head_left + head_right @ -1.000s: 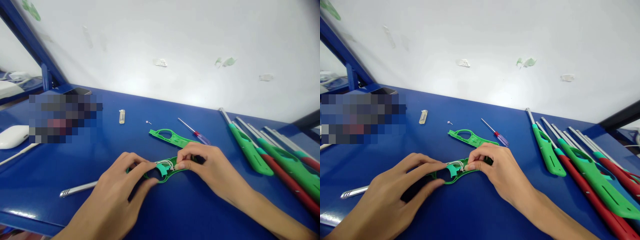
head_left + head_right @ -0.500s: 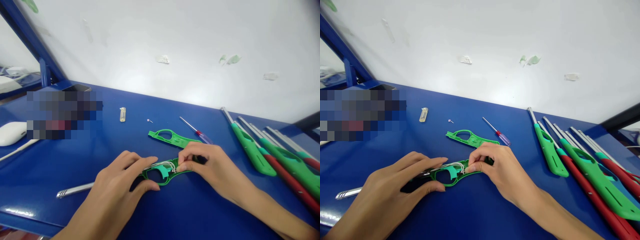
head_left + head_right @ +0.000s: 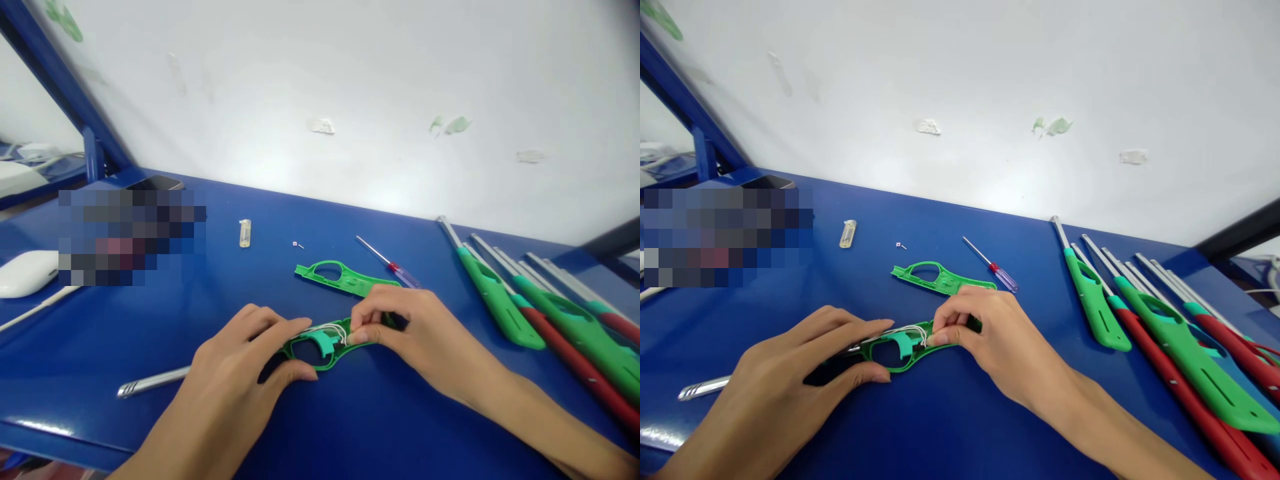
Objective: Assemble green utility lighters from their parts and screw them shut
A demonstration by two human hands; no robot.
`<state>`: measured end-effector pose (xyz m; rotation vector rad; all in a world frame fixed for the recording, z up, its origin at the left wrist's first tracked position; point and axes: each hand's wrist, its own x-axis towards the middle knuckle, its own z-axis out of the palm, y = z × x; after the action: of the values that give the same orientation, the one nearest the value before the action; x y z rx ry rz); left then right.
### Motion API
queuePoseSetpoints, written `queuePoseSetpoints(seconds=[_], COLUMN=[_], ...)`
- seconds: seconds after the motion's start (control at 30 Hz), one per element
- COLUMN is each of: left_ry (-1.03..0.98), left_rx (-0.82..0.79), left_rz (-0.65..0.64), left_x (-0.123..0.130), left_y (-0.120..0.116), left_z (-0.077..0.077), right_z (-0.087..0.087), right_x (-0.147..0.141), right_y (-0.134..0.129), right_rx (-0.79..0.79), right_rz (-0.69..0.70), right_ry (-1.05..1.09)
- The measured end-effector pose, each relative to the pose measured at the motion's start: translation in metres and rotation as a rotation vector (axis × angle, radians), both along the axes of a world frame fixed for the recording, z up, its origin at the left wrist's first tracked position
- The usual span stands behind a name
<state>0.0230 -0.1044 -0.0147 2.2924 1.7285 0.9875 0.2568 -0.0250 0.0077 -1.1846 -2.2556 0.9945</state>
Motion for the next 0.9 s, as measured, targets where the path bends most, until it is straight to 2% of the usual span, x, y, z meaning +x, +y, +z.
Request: queuePoseSetpoints(seconds=[0.1, 0.3, 0.43, 0.57, 0.77, 0.9], left_ry=[0.01, 0.142, 0.311, 0.389, 0.412, 0.422], left_rx=[0.029, 0.026, -0.027, -0.002, 0.062, 0.021], left_rz=[-0.031, -0.146, -0.224, -0.294, -0.344, -0.343], left_x=[-0.001, -0.007, -0.013, -0.015, -0.016, -0.016], left_y=[0.001, -0.004, -0.009, -0.009, -0.008, -0.008], left_z=[-0.001, -0.005, -0.01, -0.01, -0.004, -0.004], right_z=[0.0, 0.0, 0.0, -0.003, -0.005, -0.002], right_x=[0.004, 0.015, 0.02, 0.022, 0.023, 0.025], right_y=[-0.003, -0.008, -0.008, -0.007, -0.006, -0.008], right_rx=[0.081, 0.387, 0.447, 0.505, 0.534, 0.567], right_rz=[0.044, 0.187, 0.313, 0.361, 0.4, 0.324], right_ry=[0.001, 0.015, -0.031, -0.048, -0.033, -0.16])
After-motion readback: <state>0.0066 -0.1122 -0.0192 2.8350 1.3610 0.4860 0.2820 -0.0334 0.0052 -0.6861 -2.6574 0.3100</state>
